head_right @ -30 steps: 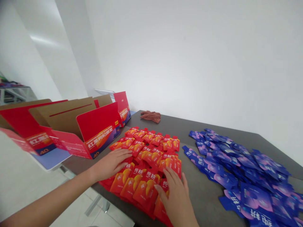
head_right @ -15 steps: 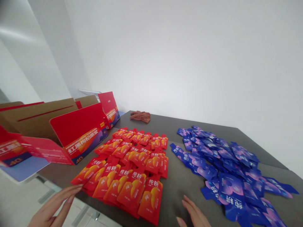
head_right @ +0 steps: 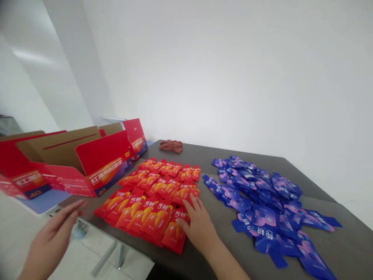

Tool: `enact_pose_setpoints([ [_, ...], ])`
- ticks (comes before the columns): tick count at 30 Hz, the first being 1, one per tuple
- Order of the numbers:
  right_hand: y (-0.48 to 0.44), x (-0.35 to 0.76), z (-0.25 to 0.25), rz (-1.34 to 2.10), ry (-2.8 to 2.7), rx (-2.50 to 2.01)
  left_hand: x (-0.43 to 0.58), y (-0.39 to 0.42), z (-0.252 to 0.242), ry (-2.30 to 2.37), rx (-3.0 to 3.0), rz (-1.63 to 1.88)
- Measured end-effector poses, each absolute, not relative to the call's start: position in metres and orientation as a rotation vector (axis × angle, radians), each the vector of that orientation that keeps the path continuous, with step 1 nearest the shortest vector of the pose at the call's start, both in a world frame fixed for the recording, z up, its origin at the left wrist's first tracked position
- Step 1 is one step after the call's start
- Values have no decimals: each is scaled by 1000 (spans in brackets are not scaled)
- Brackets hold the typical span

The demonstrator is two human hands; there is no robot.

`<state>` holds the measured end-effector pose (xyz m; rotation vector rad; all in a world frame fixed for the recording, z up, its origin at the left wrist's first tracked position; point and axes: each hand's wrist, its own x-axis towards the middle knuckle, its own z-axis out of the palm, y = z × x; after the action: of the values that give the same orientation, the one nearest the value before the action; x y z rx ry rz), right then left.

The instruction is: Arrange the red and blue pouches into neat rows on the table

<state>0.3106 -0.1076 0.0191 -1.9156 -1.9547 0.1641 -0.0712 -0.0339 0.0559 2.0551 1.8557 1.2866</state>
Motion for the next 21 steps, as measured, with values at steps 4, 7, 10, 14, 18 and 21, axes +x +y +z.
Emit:
enact_pose_setpoints([
  [4,-73,307,15,303,-1960,-1926,-8,23,101,1414,2434,1047],
  [7,-65,309,8,309,-1932,-1933,41,50,96,1014,2774,575],
  [10,-65,311,4,306,-1896,-1948,75,57,81,757,2914,196],
  [14,-68,309,2,301,-1865,-1959,92,51,69,645,2987,56],
  [18,-68,305,2,287,-1852,-1948,96,49,64,633,3023,105],
  [21,-71,303,8,264,-1838,-1948,99,49,67,672,3001,191],
])
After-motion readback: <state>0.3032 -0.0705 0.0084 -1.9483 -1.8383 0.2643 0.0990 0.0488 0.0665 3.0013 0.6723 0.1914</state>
